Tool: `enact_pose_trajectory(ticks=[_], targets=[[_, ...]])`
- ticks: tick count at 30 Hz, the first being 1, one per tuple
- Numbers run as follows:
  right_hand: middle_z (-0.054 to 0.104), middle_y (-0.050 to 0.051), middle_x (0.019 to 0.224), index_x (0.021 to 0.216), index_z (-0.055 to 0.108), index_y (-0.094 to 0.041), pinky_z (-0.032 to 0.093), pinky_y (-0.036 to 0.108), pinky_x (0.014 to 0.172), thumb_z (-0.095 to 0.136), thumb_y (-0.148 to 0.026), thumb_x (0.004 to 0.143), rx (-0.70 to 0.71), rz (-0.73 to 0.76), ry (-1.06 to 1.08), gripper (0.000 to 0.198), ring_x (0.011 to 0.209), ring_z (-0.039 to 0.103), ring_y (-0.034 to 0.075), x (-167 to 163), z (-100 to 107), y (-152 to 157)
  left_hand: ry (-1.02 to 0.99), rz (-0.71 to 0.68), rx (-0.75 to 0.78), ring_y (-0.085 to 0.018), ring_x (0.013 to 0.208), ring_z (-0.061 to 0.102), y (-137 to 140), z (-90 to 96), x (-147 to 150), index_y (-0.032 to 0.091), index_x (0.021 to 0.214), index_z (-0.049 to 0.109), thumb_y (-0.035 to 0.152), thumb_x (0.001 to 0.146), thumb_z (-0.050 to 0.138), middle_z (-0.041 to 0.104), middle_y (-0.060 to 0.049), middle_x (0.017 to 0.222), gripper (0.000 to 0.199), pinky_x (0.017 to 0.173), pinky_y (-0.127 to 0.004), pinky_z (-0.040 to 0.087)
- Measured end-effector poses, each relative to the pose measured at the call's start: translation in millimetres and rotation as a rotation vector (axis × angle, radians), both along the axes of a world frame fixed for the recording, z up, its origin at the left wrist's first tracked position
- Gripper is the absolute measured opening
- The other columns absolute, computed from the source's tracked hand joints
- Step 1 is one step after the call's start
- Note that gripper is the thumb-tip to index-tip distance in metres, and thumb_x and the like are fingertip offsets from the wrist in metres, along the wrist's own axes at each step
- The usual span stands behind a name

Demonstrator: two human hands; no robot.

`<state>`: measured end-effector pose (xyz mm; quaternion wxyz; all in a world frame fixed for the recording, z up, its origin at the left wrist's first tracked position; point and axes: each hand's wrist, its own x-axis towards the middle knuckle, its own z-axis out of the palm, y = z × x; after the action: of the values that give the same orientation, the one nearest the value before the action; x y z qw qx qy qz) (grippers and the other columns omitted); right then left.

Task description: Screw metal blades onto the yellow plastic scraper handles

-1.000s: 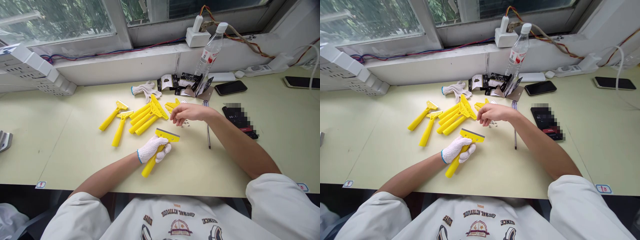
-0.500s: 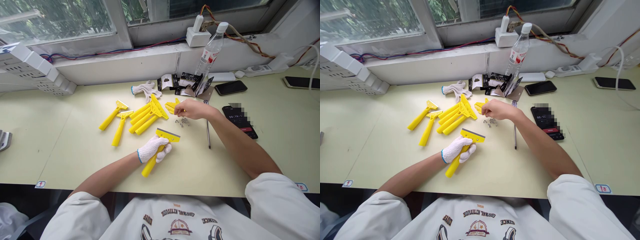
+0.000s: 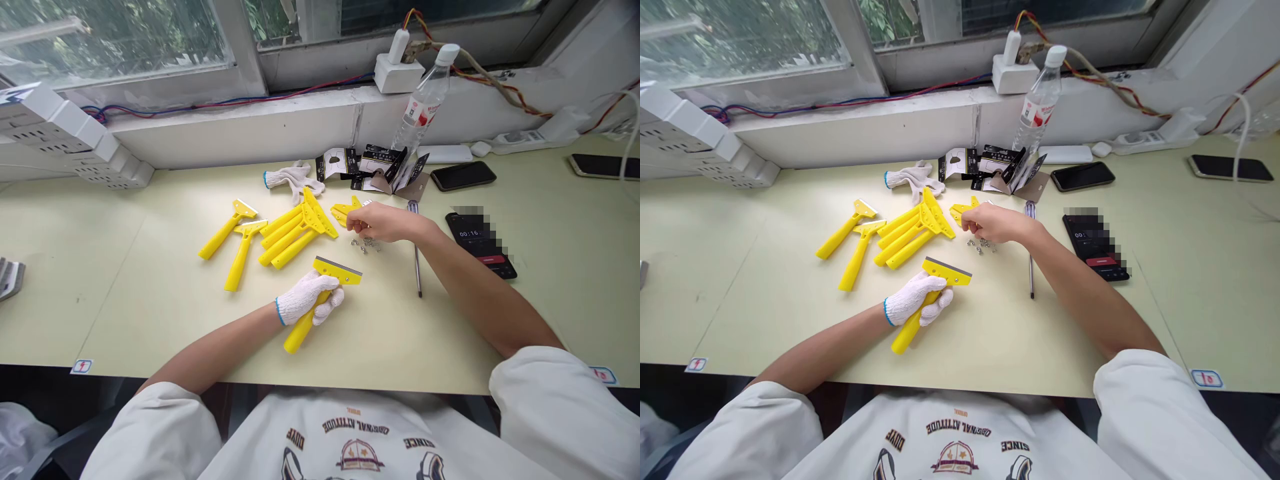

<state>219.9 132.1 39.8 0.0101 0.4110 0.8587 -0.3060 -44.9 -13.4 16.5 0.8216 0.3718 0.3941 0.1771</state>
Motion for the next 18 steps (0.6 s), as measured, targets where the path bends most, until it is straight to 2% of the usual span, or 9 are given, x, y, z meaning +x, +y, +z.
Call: enact_pose_trajectory(ticks=[9,14,18], targets=[[0.082,0.004,0.103,0.118,0.069,-0.024,0.046,0.031,0.076,0.063,-0.010,0.087,-0.062,-0.014,0.018,0.034,0.103,0.071,0.024,-1,-2,-1,-0.021,-0.010,0.002,-0.008,0.037,0.039,1,-6.4,-1,0.017,0.084,0.062,0.045,0.091,0.065,0.058,0.001,0.072,0.029,0.031,-0.026,0.038],[0.084,0.005,0.102,0.117,0.069,-0.022,0.046,0.031,0.074,0.061,-0.011,0.089,-0.052,-0.005,0.021,0.031,0.096,0.073,0.022,-1,5,-1,-0.019,-0.004,-0.002,-0.007,0.036,0.039,1,-5.2,-1,0.017,0.082,0.061,0.046,0.090,0.065,0.057,0.002,0.070,0.031,0.031,-0.025,0.039],[0.080,0.005,0.096,0.114,0.071,-0.022,0.044,0.031,0.073,0.061,-0.017,0.093,0.002,0.005,0.035,0.024,0.083,0.070,0.020,-12,25,-17,-0.025,0.064,-0.024,-0.008,0.036,0.040,1,-2.5,2,0.018,0.092,0.061,0.044,0.088,0.069,0.060,0.003,0.071,0.028,0.031,-0.023,0.037]])
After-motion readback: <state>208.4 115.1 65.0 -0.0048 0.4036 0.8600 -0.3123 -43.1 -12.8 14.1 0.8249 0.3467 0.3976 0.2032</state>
